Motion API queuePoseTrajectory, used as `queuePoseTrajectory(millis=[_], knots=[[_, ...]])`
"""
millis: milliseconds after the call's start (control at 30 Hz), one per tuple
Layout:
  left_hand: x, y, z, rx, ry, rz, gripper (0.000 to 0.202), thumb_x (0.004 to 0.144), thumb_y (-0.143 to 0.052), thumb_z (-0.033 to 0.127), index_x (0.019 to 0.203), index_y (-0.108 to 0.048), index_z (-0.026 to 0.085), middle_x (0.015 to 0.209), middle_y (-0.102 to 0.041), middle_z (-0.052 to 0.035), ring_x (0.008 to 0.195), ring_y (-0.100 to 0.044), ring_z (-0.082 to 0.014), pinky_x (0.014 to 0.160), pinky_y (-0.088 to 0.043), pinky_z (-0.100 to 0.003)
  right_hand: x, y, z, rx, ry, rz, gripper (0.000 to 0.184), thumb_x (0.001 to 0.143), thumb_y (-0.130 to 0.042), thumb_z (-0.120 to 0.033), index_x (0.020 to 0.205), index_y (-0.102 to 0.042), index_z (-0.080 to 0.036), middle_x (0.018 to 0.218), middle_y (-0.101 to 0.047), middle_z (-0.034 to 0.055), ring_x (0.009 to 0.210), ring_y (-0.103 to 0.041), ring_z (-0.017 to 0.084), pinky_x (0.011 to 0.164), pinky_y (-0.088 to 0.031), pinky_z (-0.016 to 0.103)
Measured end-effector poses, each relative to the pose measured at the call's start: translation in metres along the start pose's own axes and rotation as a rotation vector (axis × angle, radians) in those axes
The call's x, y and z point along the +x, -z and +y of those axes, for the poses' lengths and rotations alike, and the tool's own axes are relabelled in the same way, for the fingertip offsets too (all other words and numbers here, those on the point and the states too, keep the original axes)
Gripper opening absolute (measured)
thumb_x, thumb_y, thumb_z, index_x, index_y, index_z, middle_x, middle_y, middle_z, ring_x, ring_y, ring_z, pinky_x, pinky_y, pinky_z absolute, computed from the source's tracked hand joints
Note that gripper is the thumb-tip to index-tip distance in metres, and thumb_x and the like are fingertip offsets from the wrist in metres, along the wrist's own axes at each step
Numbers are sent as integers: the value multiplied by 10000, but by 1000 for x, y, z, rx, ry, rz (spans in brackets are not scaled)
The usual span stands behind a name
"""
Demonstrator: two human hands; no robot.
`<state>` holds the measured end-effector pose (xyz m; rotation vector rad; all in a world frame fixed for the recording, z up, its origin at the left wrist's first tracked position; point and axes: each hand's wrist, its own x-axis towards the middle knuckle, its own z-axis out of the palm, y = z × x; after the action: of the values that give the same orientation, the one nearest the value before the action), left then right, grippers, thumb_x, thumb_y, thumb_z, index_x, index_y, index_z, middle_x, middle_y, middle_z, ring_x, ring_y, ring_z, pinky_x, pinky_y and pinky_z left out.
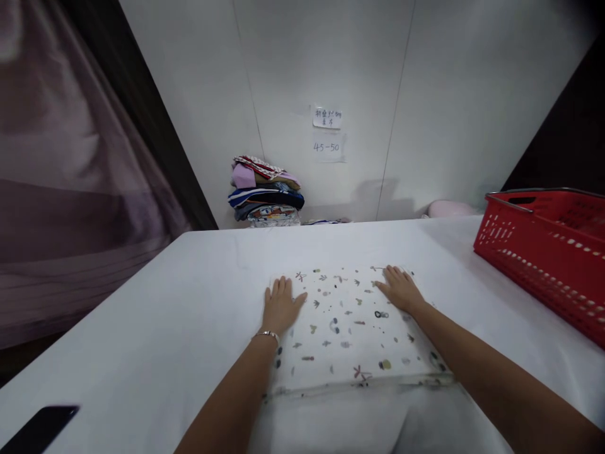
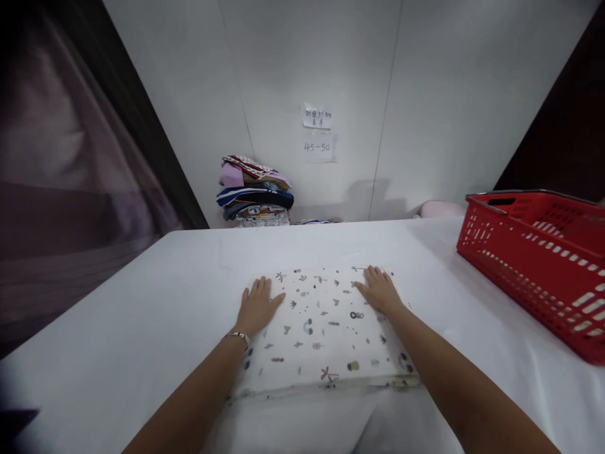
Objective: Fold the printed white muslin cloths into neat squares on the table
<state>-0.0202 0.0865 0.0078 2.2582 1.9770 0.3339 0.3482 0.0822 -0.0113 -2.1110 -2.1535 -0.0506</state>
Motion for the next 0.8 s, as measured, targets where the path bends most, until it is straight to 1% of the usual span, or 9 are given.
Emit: queuePoseTrajectory(millis=[133, 233, 333, 467, 533, 600, 667, 733, 800], knots=[[3, 3, 6, 52, 36, -40, 753, 861, -268, 593, 1415, -285, 82, 1504, -207, -143, 1393, -138, -297, 1112, -99, -516, 0, -6, 1, -9, 3, 20, 684, 901, -220, -578, 1369, -380, -106, 1460, -318, 137, 1356, -225, 298, 1080, -193, 453], [10, 4, 15, 100, 32, 2, 739, 860, -271, 594, 1402, -318, 94, 1498, -230, -143, 1391, -139, -311, 1106, -88, -545, 0, -6, -1, 13, 6, 21, 688, 897, -202, -585, 1368, -381, -116, 1463, -312, 135, 1361, -209, 300, 1085, -174, 459], [19, 2, 20, 99, 0, 21, 715, 865, -257, 596, 1400, -334, 128, 1502, -232, -116, 1395, -136, -290, 1116, -71, -527, -1, -4, 0, 30, -2, 11, 689, 894, -203, -585, 1373, -370, -119, 1466, -304, 138, 1366, -197, 297, 1092, -153, 460], [25, -3, 18, 59, 34, -17, 748, 864, -225, 606, 1415, -298, 106, 1507, -209, -114, 1397, -133, -278, 1125, -83, -496, 0, 2, -4, 34, -36, -35, 670, 895, -237, -565, 1371, -370, -112, 1470, -292, 147, 1369, -188, 297, 1088, -152, 464], [25, -5, 16, 61, 35, -5, 753, 863, -223, 607, 1416, -297, 102, 1509, -207, -111, 1398, -128, -278, 1126, -78, -492, 3, 7, -19, 53, -73, -70, 666, 899, -241, -555, 1380, -360, -109, 1479, -267, 153, 1373, -175, 302, 1083, -148, 484], [24, -6, 16, 65, 37, 3, 748, 863, -222, 604, 1414, -301, 103, 1508, -212, -107, 1398, -129, -277, 1125, -79, -493, 9, 13, -45, 91, -39, -87, 680, 904, -233, -558, 1409, -318, -111, 1497, -221, 147, 1385, -135, 293, 1091, -111, 490], [24, -7, 16, 70, 41, 9, 743, 864, -225, 598, 1414, -303, 105, 1506, -220, -106, 1396, -135, -276, 1124, -83, -497, 17, 17, -79, 145, 103, -86, 702, 905, -220, -578, 1437, -269, -124, 1514, -174, 121, 1398, -85, 262, 1108, -63, 464], [23, -7, 17, 75, 38, 15, 739, 864, -230, 596, 1413, -305, 107, 1503, -229, -106, 1394, -144, -275, 1122, -88, -499, 24, 18, -114, 199, 249, -102, 726, 898, -204, -608, 1449, -246, -137, 1522, -140, 97, 1403, -59, 242, 1115, -45, 447], [23, -7, 17, 80, 33, 24, 736, 864, -234, 596, 1410, -310, 109, 1500, -239, -104, 1392, -153, -274, 1121, -94, -500, 30, 16, -141, 230, 333, -134, 732, 895, -193, -620, 1451, -242, -146, 1522, -139, 90, 1402, -68, 238, 1115, -42, 453]])
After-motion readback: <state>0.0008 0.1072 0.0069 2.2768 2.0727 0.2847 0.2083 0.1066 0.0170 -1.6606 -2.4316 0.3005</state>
